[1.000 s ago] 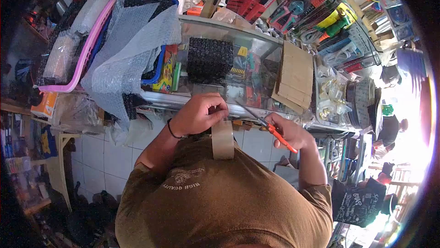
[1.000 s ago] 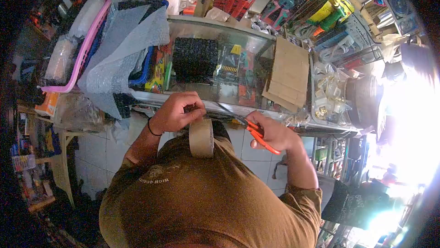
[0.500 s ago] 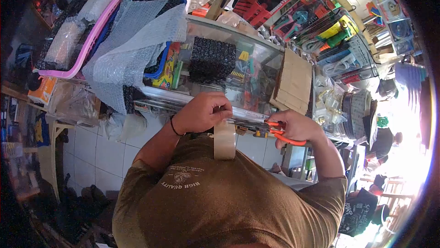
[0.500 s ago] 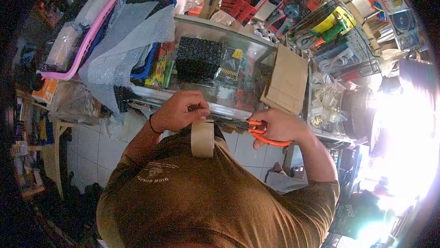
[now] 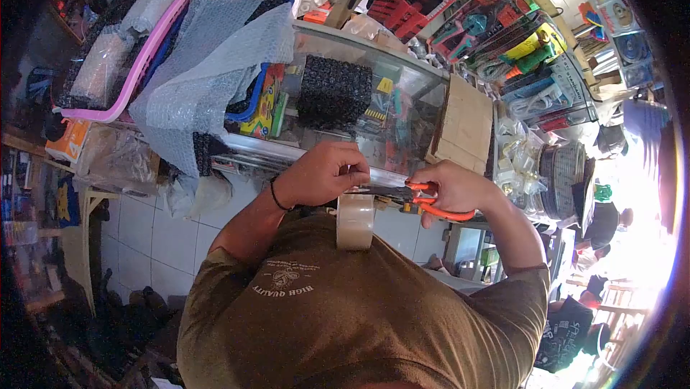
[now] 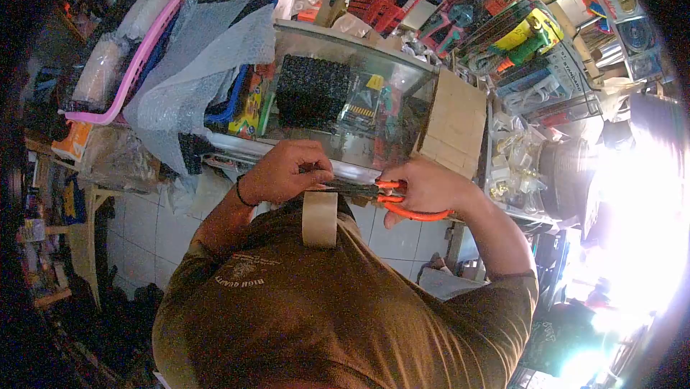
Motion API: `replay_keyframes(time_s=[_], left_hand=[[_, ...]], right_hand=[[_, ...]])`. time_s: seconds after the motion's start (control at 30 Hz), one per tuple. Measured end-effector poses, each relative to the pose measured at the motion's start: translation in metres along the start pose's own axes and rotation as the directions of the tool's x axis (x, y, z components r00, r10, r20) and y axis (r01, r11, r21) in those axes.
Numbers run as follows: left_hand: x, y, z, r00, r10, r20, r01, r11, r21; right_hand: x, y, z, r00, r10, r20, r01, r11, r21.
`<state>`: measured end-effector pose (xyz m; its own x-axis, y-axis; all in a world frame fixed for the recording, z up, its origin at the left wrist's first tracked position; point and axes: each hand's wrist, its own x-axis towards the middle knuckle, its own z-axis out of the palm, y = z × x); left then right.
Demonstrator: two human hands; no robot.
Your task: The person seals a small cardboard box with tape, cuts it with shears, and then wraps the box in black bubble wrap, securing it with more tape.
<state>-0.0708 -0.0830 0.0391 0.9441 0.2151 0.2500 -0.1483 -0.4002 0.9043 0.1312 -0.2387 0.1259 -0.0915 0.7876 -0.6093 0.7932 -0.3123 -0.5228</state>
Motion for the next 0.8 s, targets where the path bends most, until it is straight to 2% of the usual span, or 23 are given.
replay_keyframes(time_s=[0.2, 0.4, 0.6, 0.67, 0.73, 0.8], left_hand=[[0.0010, -0.0002, -0.0015, 1.000, 0.021, -0.003, -0.021, 1.000, 0.013], [0.0018, 0.0003, -0.0017, 1.000, 0.030, -0.005, -0.030, 0.999, 0.020], [0.0021, 0.0000, -0.0019, 1.000, 0.004, 0.013, -0.004, 1.000, 0.028], [0.0020, 0.0003, -0.0021, 1.000, 0.011, 0.012, -0.012, 0.999, 0.033], [0.0021, 0.0026, -0.0029, 0.998, -0.052, 0.035, 0.051, 0.998, 0.036], [0.0018, 0.0008, -0.0018, 0.998, -0.049, 0.029, 0.049, 0.999, 0.015]], right_hand=[[0.0021, -0.0024, 0.0002, 1.000, -0.027, -0.008, 0.026, 0.999, -0.048], [0.0020, -0.0058, 0.0000, 1.000, -0.029, -0.009, 0.030, 0.999, 0.040], [-0.0002, -0.0056, -0.0033, 0.999, -0.039, -0.016, 0.038, 0.998, -0.039], [-0.0011, 0.0003, -0.0025, 0.985, -0.163, -0.052, 0.161, 0.986, -0.034], [-0.0011, 0.0009, -0.0028, 0.992, -0.125, -0.029, 0.124, 0.992, -0.040], [-0.0014, 0.0007, -0.0029, 0.996, -0.085, -0.005, 0.085, 0.995, -0.045]])
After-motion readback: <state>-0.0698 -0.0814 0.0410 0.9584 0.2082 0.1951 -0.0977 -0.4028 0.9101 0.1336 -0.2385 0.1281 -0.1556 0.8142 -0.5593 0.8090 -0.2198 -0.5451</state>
